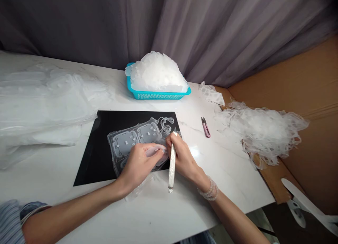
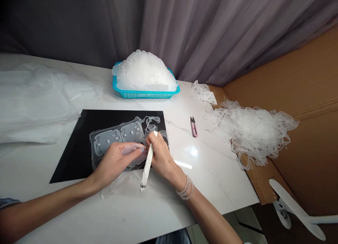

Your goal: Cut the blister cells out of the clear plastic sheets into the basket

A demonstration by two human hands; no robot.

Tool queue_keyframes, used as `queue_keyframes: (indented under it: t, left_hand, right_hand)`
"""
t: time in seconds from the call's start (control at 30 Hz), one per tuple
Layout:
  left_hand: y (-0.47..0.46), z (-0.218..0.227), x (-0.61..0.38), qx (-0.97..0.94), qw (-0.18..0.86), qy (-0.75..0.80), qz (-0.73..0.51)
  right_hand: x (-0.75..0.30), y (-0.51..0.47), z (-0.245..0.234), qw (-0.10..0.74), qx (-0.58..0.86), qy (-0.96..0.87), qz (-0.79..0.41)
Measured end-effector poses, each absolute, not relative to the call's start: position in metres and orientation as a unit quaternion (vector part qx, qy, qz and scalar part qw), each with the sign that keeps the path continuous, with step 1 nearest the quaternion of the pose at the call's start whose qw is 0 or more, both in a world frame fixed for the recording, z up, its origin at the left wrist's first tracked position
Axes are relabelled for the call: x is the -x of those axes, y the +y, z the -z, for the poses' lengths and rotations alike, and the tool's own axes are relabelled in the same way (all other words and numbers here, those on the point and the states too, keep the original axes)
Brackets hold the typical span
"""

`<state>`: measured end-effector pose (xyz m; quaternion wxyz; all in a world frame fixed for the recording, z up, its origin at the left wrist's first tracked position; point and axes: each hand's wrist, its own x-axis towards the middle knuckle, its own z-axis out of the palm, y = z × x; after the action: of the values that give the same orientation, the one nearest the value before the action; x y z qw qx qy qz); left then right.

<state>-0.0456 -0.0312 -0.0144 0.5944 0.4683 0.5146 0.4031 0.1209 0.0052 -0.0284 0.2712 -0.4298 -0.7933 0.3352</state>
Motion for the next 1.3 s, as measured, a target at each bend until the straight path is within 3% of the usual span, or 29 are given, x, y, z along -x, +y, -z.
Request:
queue_keyframes:
  t: [0.1,0.23,0.33,0.47,0.73,1.3]
  left_hand:
    - [-0.033,0.013,0.048,-0.436,0.599,0.516,-0.430]
    - [-0.032,0.014,0.059,-0.303,0.683,0.475,-0.465]
    - [-0.031,0.012,0.065,-0.269,0.720,0.439,-0.465]
    - [-0.032,0.007,0.067,-0.261,0.757,0.383,-0.460]
    - [-0.033,0.000,0.066,-0.238,0.783,0.339,-0.465]
    - [-0.028,-0.008,0.071,-0.154,0.831,0.322,-0.427]
  right_hand:
    - [-0.124,0.008,0.036,0.276,0.469,-0.789,-0.286]
    - [-0.131,0.012,0.040,0.282,0.491,-0.785,-0.251]
    - [-0.131,0.010,0.029,0.335,0.499,-0.757,-0.256]
    - [-0.122,-0.005,0.000,0.421,0.472,-0.698,-0.337]
    - [-0.109,-0.023,-0.019,0.434,0.410,-0.615,-0.515]
    - [-0.114,-0.017,-0.003,0.464,0.429,-0.471,-0.615]
